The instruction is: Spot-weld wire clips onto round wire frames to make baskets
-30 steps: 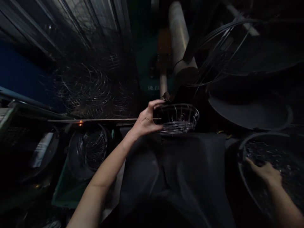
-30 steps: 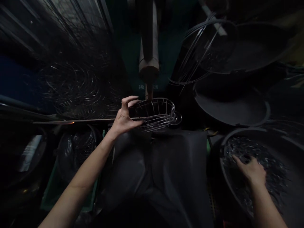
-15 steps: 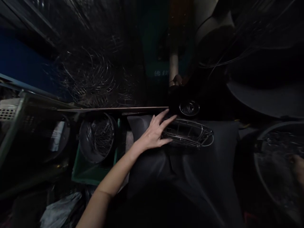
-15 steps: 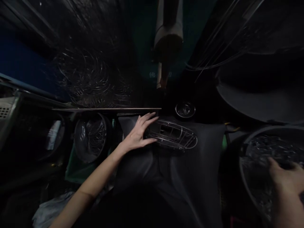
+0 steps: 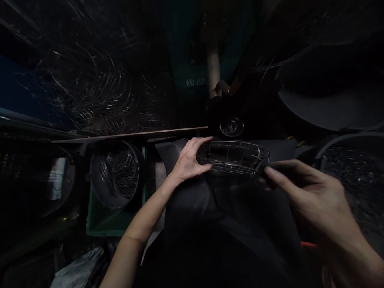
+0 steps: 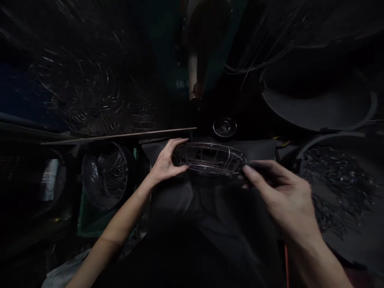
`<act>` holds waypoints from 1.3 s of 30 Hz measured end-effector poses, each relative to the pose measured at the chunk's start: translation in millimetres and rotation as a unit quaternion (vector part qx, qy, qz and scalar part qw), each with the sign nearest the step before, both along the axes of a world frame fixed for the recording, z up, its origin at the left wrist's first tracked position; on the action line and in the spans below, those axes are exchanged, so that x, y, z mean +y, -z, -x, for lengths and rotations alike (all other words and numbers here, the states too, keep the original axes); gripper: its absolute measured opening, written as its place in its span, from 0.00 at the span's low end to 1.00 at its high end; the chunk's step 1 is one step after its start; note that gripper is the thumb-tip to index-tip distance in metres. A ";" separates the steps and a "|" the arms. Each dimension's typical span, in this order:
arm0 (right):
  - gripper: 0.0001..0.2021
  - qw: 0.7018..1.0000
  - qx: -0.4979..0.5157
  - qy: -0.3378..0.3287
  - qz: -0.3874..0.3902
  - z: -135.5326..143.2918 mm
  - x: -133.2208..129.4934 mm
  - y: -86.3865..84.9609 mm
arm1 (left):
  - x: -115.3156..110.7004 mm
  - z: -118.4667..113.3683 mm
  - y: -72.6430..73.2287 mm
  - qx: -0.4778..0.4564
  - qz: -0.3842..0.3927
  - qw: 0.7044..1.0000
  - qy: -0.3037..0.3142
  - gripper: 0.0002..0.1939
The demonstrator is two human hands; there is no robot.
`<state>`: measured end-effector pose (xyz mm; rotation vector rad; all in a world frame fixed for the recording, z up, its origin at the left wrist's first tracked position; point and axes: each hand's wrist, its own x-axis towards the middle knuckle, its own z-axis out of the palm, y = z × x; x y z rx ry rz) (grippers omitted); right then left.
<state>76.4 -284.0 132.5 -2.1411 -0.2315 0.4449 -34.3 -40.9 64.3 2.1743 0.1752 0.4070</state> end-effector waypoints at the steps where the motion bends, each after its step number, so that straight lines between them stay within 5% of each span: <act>1: 0.15 0.999 0.031 -0.013 -0.004 2.9 8.2 -4.0 | -1.3 -1.6 -2.9 -0.005 -0.004 1.000 -0.005 0.35; 7: 0.17 0.991 0.044 -0.086 -0.094 -7.6 46.7 18.3 | -6.9 -13.6 -25.7 0.004 -0.132 0.990 -0.045 0.29; 13: 0.15 0.988 -0.056 -0.088 -0.117 -15.3 93.0 33.8 | -12.2 -24.0 -26.5 -0.032 -0.236 0.965 -0.113 0.26; 39: 0.10 0.952 -0.252 -0.045 -0.164 -22.1 123.1 55.9 | 3.3 -59.3 -16.5 -0.076 -0.237 0.958 -0.145 0.26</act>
